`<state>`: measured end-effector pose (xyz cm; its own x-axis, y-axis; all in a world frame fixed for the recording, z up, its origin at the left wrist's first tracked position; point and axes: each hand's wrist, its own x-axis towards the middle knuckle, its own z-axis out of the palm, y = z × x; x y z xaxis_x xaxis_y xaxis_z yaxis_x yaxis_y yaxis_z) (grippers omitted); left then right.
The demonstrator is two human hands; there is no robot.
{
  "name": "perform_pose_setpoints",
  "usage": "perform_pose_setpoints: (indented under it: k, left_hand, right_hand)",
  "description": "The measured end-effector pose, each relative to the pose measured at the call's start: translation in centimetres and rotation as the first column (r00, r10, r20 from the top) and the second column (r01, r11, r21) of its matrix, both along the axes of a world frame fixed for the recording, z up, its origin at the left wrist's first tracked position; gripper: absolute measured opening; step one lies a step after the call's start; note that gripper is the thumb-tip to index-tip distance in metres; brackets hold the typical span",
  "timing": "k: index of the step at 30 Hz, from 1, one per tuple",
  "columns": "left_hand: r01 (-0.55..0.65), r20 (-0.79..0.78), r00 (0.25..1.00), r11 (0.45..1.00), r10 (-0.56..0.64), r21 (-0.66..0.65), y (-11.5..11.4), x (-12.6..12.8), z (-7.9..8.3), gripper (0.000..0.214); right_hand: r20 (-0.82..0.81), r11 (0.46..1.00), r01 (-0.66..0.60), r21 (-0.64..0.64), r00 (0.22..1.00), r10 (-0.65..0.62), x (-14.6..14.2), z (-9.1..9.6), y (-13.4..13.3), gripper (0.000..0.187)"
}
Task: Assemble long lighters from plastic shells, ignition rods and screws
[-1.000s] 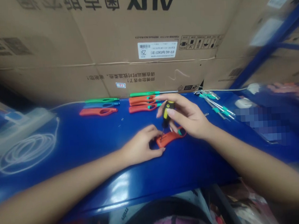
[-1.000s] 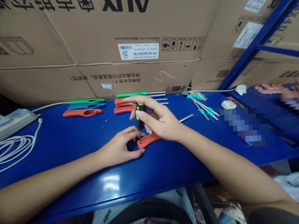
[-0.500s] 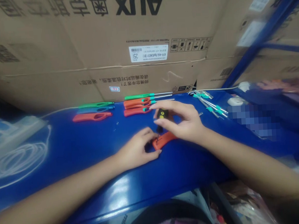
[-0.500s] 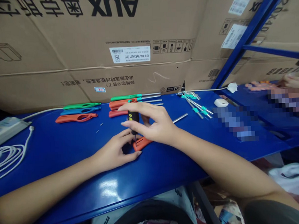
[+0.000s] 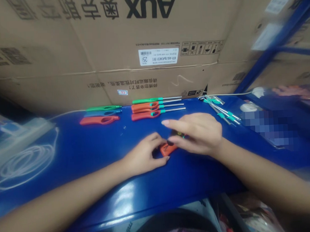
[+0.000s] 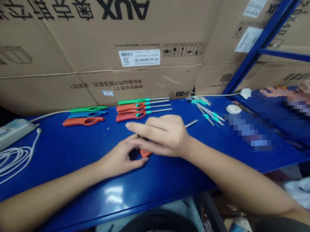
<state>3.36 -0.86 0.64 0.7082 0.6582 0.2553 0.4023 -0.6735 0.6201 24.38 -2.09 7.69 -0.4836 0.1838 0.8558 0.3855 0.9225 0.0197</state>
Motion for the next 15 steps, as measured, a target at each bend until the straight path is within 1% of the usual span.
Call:
perform_pose_setpoints:
  k: [1,2,3,4,5,6,7,9,10,11,12,13,14,15]
  left_hand:
    - [0.005,0.003,1.000,1.000,-0.005,-0.002,0.0,0.0,0.0,0.031]
    - [0.013,0.006,1.000,1.000,-0.013,-0.005,0.0,0.0,0.1,0.033]
    - [0.021,0.011,1.000,1.000,-0.021,-0.006,0.0,0.0,0.1,0.033]
    - [0.028,0.017,0.999,1.000,-0.028,-0.006,0.0,0.0,0.1,0.034]
    - [0.033,0.020,0.999,0.999,-0.033,-0.005,0.0,0.0,0.1,0.034]
    - [0.030,0.021,0.999,1.000,-0.030,-0.003,0.0,0.0,0.1,0.034]
    - [0.023,0.020,1.000,1.000,-0.023,0.000,0.0,0.0,0.0,0.034]
    - [0.009,0.008,1.000,1.000,-0.009,0.000,0.0,0.0,0.0,0.034]
    - [0.005,0.005,1.000,1.000,-0.005,-0.004,0.0,0.0,0.0,0.034]
    - [0.006,0.004,1.000,1.000,-0.006,-0.008,0.0,0.0,0.1,0.034]
    - [0.010,0.004,1.000,1.000,-0.010,-0.011,0.0,0.0,0.2,0.035]
    - [0.013,0.002,1.000,1.000,-0.013,-0.014,-0.1,0.0,0.2,0.035]
    - [0.014,-0.001,1.000,1.000,-0.014,-0.015,-0.1,0.0,0.3,0.034]
    - [0.014,-0.003,1.000,1.000,-0.014,-0.012,-0.1,0.0,0.3,0.033]
  right_hand:
    - [0.005,0.999,-0.017,-0.032,1.000,0.017,0.0,0.0,0.0,0.035]
    - [0.003,0.992,-0.044,-0.119,0.999,0.045,-0.1,0.0,0.0,0.039]
    - [-0.010,0.970,-0.076,-0.231,0.997,0.076,-0.2,0.1,-0.1,0.042]
    - [-0.031,0.937,-0.108,-0.334,0.994,0.103,-0.3,0.2,-0.1,0.042]
    - [-0.054,0.906,-0.130,-0.402,0.992,0.118,-0.4,0.2,-0.1,0.040]
    - [-0.074,0.900,-0.133,-0.416,0.991,0.112,-0.4,0.2,0.0,0.035]
    - [-0.077,0.922,-0.109,-0.373,0.993,0.087,-0.3,0.2,0.1,0.030]
    - [-0.044,0.985,-0.021,-0.170,0.999,0.013,0.1,-0.1,0.5,0.027]
    - [-0.023,0.997,0.011,-0.071,1.000,-0.012,0.2,-0.3,0.6,0.028]
    - [-0.011,1.000,0.010,-0.021,1.000,-0.010,0.3,-0.4,0.8,0.029]
    - [-0.009,0.999,-0.015,-0.042,1.000,0.015,0.3,-0.6,0.9,0.032]
    - [-0.024,0.990,-0.053,-0.127,0.998,0.050,0.3,-0.7,0.9,0.036]
    - [-0.058,0.965,-0.095,-0.245,0.995,0.084,0.1,-0.7,0.9,0.038]
    - [-0.094,0.923,-0.131,-0.362,0.990,0.104,0.0,-0.7,1.0,0.039]
